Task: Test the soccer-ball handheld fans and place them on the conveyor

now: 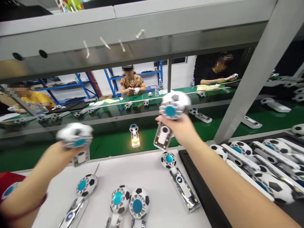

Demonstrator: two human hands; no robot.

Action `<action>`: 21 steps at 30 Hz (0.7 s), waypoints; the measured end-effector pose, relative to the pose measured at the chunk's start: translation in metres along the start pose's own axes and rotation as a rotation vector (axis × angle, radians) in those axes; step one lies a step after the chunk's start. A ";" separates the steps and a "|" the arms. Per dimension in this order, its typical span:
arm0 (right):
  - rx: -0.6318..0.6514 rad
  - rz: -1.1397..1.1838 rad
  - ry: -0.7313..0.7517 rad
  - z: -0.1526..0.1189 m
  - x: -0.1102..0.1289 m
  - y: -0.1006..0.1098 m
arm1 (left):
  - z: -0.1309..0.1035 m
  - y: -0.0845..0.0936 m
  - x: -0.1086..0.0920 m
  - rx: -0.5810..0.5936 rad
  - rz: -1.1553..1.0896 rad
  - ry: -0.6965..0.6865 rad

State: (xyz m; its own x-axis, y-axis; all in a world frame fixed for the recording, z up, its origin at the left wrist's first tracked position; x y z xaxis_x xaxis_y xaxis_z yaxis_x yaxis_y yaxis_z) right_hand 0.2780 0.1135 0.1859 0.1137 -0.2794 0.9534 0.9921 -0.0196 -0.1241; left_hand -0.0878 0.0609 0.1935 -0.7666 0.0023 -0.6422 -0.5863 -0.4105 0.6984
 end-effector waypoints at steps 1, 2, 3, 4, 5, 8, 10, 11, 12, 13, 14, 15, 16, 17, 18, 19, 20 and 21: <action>0.078 -0.097 -0.103 0.021 -0.023 -0.014 | 0.017 -0.020 0.001 0.134 0.143 -0.034; 0.127 -0.231 -0.162 0.041 -0.045 -0.024 | 0.032 -0.043 0.003 0.284 0.346 -0.093; 0.176 -0.336 -0.223 0.060 -0.066 -0.032 | 0.048 -0.059 0.008 0.315 0.415 -0.075; 0.198 -0.362 -0.256 0.076 -0.083 -0.035 | 0.063 -0.074 0.012 0.333 0.467 -0.075; 0.199 -0.392 -0.282 0.090 -0.099 -0.033 | 0.075 -0.088 0.016 0.345 0.516 -0.073; 0.126 -0.522 -0.342 0.115 -0.131 -0.010 | 0.097 -0.124 0.017 0.354 0.581 -0.107; 0.047 -0.663 -0.397 0.119 -0.146 0.012 | 0.098 -0.150 0.010 0.391 0.559 -0.147; 0.003 -0.743 -0.434 0.118 -0.153 0.024 | 0.095 -0.166 0.007 0.425 0.531 -0.155; -0.043 -0.822 -0.473 0.117 -0.159 0.034 | 0.091 -0.182 0.004 0.464 0.498 -0.148; -0.089 -0.895 -0.511 0.116 -0.164 0.044 | 0.086 -0.199 0.001 0.505 0.462 -0.128; -0.129 -0.959 -0.547 0.115 -0.168 0.051 | 0.081 -0.216 -0.001 0.544 0.422 -0.097; -0.160 -1.011 -0.578 0.114 -0.171 0.056 | 0.077 -0.232 -0.002 0.578 0.379 -0.061; -0.179 -1.052 -0.607 0.115 -0.174 0.059 | 0.074 -0.247 -0.004 0.605 0.332 -0.019; -0.187 -1.082 -0.636 0.116 -0.177 0.059 | 0.071 -0.260 -0.005 0.625 0.284 0.028; -0.183 -1.103 -0.663 0.117 -0.181 0.059 | 0.068 -0.271 -0.006 0.638 0.235 0.076; -0.171 -1.115 -0.684 0.119 -0.184 0.057 | 0.066 -0.279 -0.008 0.644 0.185 0.125; -0.156 -1.121 -0.697 0.120 -0.188 0.055 | 0.065 -0.285 -0.010 0.647 0.129 0.171; -0.142 -1.121 -0.701 0.120 -0.191 0.053 | 0.062 -0.288 -0.013 0.646 0.065 0.210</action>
State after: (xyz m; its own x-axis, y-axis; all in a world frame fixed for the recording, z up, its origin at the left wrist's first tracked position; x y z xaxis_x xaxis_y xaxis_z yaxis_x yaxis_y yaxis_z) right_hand 0.3155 0.2810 0.0305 -0.7107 0.5032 0.4916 0.5568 -0.0248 0.8303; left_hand 0.0744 0.2359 0.0202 -0.7769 -0.2074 -0.5945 -0.6292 0.2231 0.7445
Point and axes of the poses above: each hand's wrist, its own z-axis towards the middle knuckle, its own y-axis out of the back of the hand, x = y × z, the point moved 6 cm from there along z, towards the middle knuckle, and after that the axes turned 4 degrees about -y, right-handed, at the moved point
